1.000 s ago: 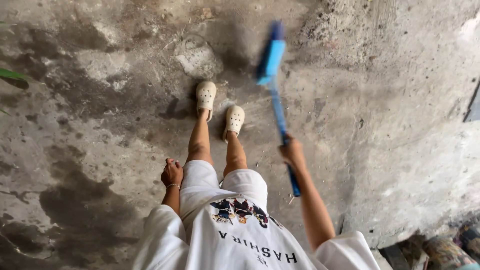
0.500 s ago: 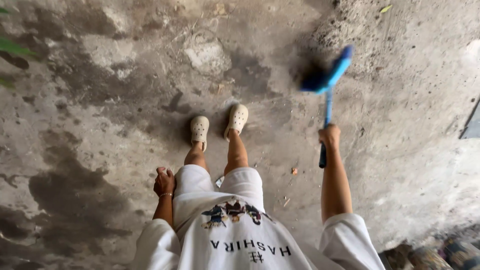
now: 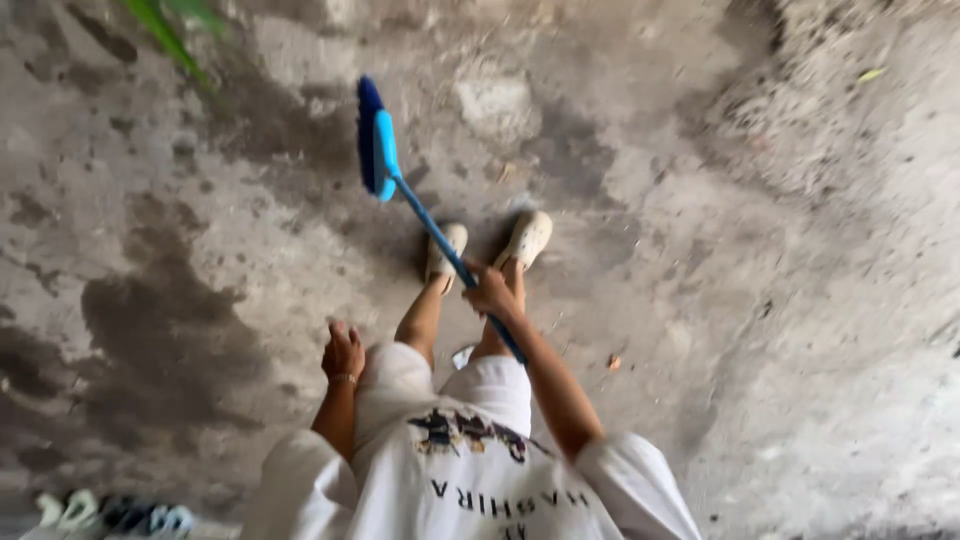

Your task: The recorder is sweeping the garage floor around parked motorcycles and plants.

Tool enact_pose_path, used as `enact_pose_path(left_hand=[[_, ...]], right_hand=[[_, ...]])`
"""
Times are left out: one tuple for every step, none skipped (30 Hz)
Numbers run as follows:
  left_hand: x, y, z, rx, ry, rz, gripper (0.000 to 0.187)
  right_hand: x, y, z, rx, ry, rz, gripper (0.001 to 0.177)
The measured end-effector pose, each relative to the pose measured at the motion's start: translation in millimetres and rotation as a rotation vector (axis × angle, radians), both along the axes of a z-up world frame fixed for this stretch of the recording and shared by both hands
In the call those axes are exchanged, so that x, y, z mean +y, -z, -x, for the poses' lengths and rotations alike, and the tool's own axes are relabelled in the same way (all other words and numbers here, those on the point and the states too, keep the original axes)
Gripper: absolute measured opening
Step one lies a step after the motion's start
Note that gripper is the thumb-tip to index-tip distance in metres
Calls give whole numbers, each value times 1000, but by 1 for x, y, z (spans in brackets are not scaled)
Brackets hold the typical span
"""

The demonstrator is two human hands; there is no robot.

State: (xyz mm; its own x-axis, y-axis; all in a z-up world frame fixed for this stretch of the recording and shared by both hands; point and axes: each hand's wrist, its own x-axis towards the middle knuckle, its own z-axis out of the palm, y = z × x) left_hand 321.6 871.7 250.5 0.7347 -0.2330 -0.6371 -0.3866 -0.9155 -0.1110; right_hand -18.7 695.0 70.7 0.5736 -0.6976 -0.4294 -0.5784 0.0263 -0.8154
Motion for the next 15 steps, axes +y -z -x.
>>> enact_pose_path(left_hand=[[13, -8, -9, 3, 6, -23, 40], [25, -19, -17, -10, -4, -39, 40], [19, -14, -33, -28, -5, -23, 39], [21, -15, -50, -29, 9, -15, 39], [21, -15, -62, -23, 6, -56, 39], [21, -14, -75, -18, 3, -97, 38], [27, -12, -79, -6, 8, -101, 38], [32, -11, -83, -4, 17, -123, 38], [36, -8, -89, -8, 27, -143, 38], [38, -5, -88, -2, 30, -143, 38], [39, -2, -87, -4, 44, -128, 37], [40, 1, -84, -5, 57, -113, 37], [40, 2, -82, -3, 68, -105, 37], [39, 3, -78, 16, 77, -93, 36], [36, 5, -72, 36, 80, -78, 36]], right_hand=[[10, 3, -9, 3, 6, -23, 54], [20, 4, -18, 38, -7, -42, 57], [8, 16, -32, 67, -10, -30, 59], [-1, 20, 20, 66, 5, -22, 59], [-13, 20, 74, 184, 214, -402, 58], [-14, 17, 123, 292, 423, -786, 56], [-30, -6, 149, 302, 431, -788, 56], [-45, -29, 176, 590, 397, -666, 46], [-63, -49, 199, 866, 353, -532, 37], [-66, -60, 200, 872, 358, -533, 37], [-69, -72, 203, 923, 442, -499, 31], [-72, -85, 206, 974, 527, -463, 27], [-63, -102, 186, 972, 541, -462, 27], [-54, -119, 167, 931, 629, -360, 32], [-51, -135, 149, 888, 710, -252, 38]])
